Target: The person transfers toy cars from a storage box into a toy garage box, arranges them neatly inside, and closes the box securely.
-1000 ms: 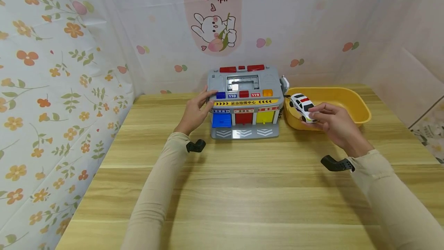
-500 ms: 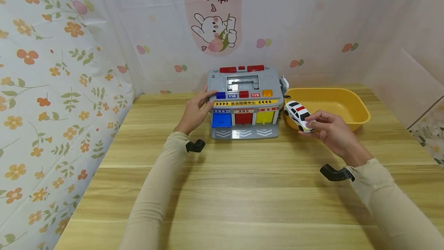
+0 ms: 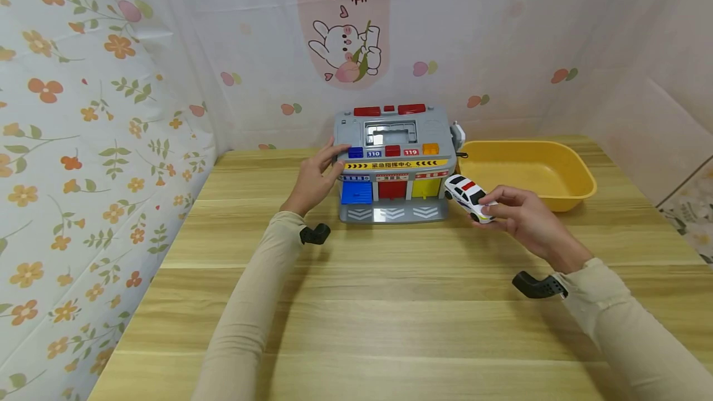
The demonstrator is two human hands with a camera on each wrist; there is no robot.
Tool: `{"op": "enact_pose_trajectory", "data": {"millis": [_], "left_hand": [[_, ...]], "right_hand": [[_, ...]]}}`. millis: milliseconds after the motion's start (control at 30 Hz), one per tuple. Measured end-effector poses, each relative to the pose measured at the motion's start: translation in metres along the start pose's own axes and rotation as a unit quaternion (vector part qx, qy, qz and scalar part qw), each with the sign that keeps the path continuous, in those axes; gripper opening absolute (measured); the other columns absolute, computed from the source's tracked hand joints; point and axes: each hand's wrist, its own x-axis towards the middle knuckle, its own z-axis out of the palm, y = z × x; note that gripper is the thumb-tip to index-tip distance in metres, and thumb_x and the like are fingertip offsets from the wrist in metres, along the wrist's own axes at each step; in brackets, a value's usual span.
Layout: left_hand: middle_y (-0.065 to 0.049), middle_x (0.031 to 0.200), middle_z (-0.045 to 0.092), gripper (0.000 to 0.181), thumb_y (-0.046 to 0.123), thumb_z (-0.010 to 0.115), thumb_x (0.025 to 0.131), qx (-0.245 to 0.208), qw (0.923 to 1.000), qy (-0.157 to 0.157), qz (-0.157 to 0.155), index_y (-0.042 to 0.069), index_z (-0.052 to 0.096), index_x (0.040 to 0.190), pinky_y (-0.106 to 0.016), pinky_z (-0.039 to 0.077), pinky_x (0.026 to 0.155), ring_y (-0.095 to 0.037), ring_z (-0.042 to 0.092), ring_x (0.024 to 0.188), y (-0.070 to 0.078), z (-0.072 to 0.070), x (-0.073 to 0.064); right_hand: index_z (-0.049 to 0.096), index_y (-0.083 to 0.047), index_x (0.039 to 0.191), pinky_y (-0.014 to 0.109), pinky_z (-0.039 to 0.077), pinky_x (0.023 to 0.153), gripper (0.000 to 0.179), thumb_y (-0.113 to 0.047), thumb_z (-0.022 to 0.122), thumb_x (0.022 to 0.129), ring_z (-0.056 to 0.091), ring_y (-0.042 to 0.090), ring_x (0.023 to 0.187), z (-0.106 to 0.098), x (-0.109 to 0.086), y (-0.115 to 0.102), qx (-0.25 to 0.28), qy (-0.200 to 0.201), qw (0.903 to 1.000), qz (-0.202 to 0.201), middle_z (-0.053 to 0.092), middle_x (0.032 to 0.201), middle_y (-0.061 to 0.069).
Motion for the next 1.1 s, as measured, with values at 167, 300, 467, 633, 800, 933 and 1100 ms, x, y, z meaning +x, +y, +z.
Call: {"op": "enact_pose_trajectory", "data": {"millis": [167,300,467,633,800,933,1100], "left_hand": [[-0.021,0.164,0.029,0.039,0.006,0.05,0.103,0.004,1.0,-0.001,0.002,0.0,0.054,0.141,-0.049,0.034,0.12,-0.031,0.022,0.156,0.002,0.0,0.0],[-0.019,0.164,0.028,0.038,0.008,0.05,0.104,0.006,1.0,-0.002,-0.001,0.002,0.055,0.141,-0.048,0.034,0.121,-0.03,0.022,0.157,-0.004,0.001,0.002],[-0.012,0.166,0.027,0.039,0.013,0.051,0.104,0.01,1.0,0.002,0.001,0.008,0.056,0.143,-0.046,0.034,0.121,-0.025,0.02,0.157,-0.028,0.005,0.011],[-0.004,0.166,0.028,0.038,0.019,0.053,0.104,0.014,0.9999,0.006,0.008,0.017,0.058,0.142,-0.042,0.036,0.121,-0.017,0.022,0.157,-0.038,0.005,0.014],[-0.003,0.166,0.029,0.037,0.021,0.053,0.104,0.023,0.9996,0.008,0.011,0.019,0.059,0.141,-0.039,0.037,0.12,-0.016,0.023,0.156,-0.037,0.004,0.014],[-0.003,0.166,0.029,0.037,0.022,0.052,0.104,0.026,0.9996,0.008,0.011,0.019,0.059,0.141,-0.039,0.037,0.12,-0.016,0.023,0.156,-0.035,0.003,0.013],[-0.005,0.166,0.029,0.037,0.02,0.053,0.104,0.022,0.9996,0.009,0.012,0.018,0.059,0.14,-0.039,0.037,0.12,-0.016,0.024,0.156,-0.035,0.003,0.012]], "right_hand": [[0.069,-0.008,0.1,0.037,0.061,0.089,0.01,-0.002,0.062,0.097,0.068,0.021,0.102,0.006,0.003,0.003,-0.003,-0.013,0.9998,-0.013,0.037,0.132,0.011],[0.068,-0.009,0.099,0.04,0.06,0.091,0.011,-0.002,0.061,0.097,0.065,0.019,0.105,0.011,0.006,0.007,-0.025,-0.024,0.9993,-0.013,0.04,0.129,0.011],[0.067,-0.009,0.101,0.044,0.06,0.092,0.01,-0.002,0.06,0.097,0.062,0.018,0.108,0.018,0.009,0.008,-0.05,-0.039,0.9979,-0.013,0.045,0.126,0.011],[0.066,-0.007,0.101,0.044,0.06,0.091,0.009,-0.002,0.059,0.098,0.07,0.019,0.104,0.025,0.013,0.008,-0.056,-0.053,0.9971,0.0,0.042,0.132,0.018],[0.065,-0.005,0.101,0.043,0.059,0.092,0.01,0.0,0.058,0.096,0.071,0.028,0.106,0.031,0.017,0.008,-0.056,-0.074,0.9956,0.011,0.032,0.143,0.03],[0.064,-0.003,0.102,0.041,0.06,0.092,0.009,0.0,0.059,0.095,0.067,0.032,0.109,0.037,0.021,0.009,-0.061,-0.084,0.9945,0.017,0.029,0.146,0.033],[0.066,-0.003,0.103,0.039,0.06,0.092,0.01,-0.002,0.061,0.094,0.056,0.033,0.117,0.046,0.026,0.012,-0.071,-0.08,0.9939,0.028,0.034,0.145,0.024]]}}
